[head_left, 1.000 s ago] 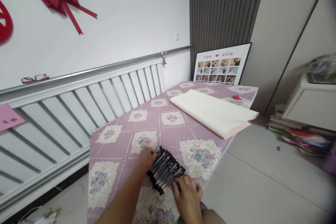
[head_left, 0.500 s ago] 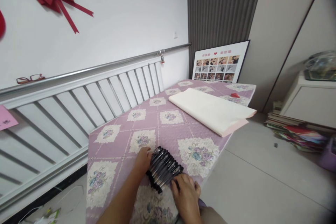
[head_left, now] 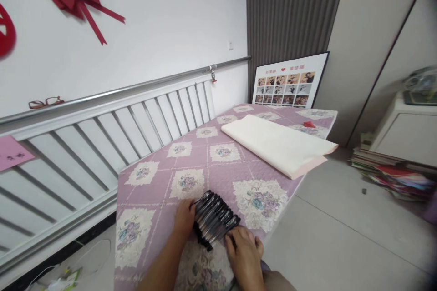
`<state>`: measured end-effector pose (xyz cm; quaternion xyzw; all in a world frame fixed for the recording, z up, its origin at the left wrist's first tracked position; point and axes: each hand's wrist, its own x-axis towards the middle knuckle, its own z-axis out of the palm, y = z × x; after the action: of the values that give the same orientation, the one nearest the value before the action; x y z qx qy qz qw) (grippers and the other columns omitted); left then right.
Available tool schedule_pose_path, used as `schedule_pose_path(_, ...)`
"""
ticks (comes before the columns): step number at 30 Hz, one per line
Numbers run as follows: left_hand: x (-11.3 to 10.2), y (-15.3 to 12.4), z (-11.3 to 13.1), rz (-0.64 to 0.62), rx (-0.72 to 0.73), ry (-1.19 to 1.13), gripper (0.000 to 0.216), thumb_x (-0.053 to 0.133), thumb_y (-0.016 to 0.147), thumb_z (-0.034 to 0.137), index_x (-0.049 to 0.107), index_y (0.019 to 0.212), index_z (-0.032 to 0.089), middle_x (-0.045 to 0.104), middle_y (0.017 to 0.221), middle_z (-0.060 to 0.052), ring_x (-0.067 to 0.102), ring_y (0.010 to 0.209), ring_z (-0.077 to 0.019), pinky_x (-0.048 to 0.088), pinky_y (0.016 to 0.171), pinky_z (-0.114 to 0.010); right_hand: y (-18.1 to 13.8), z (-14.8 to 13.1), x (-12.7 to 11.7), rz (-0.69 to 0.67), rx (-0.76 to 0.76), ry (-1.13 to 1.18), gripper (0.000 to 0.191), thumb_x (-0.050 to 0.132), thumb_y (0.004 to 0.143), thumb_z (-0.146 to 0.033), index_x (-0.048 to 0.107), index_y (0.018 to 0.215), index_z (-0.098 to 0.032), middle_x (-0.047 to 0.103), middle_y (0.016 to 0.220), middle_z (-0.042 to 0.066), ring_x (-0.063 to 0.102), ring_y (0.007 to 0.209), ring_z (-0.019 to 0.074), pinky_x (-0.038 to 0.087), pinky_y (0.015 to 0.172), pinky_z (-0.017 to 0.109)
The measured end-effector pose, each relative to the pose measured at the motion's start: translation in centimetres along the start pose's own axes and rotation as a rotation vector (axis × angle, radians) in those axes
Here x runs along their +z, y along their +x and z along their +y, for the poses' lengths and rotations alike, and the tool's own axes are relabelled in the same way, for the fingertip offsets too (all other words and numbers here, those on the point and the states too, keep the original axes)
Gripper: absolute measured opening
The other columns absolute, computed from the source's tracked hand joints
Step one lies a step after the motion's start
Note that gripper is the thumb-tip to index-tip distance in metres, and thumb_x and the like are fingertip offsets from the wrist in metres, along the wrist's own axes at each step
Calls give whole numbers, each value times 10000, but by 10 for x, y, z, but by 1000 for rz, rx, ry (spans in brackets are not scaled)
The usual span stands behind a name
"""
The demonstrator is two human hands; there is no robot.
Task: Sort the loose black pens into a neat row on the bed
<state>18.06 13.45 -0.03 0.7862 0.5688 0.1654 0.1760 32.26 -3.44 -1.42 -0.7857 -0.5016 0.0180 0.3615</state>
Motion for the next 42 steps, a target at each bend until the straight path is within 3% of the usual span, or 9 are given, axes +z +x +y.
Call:
schedule_pose_path(11, -5, -1, 8, 8, 42, 10, 197, 466, 815, 179, 641, 906, 169, 647, 957, -50, 556, 960, -173, 373, 866, -265, 0, -1, -2, 3, 9, 0, 128, 515, 817, -259, 637, 780, -265, 655, 851, -2, 560, 917, 217, 234, 897, 431)
schedule_pose_path(34, -6, -13, 2, 20, 118, -113, 224, 467, 802, 208, 631, 954, 191, 625, 993, -45, 547, 981, -175, 400, 899, -281, 2, 4, 5, 10, -2, -6, 149, 507, 816, -298, 647, 778, -267, 664, 845, 8, 556, 906, 215, 225, 888, 422)
schedule_pose_path(38, -11, -25, -9, 52, 119, -144, 259, 433, 832, 230, 622, 1004, 183, 622, 1020, -54, 542, 1011, -182, 399, 926, -303, 2, 4, 5, -8, -5, -6, 159, 499, 825, -298, 648, 789, -259, 667, 860, 15, 555, 912, 220, 230, 882, 423)
schedule_pose_path(42, -16, -51, -40, 77, 122, -155, 273, 450, 813, 237, 626, 1016, 193, 623, 1043, -55, 545, 1034, -192, 404, 954, -334, 3, 3, 5, 6, -10, -46, 157, 504, 823, -303, 649, 781, -261, 669, 859, 9, 566, 915, 223, 242, 884, 420)
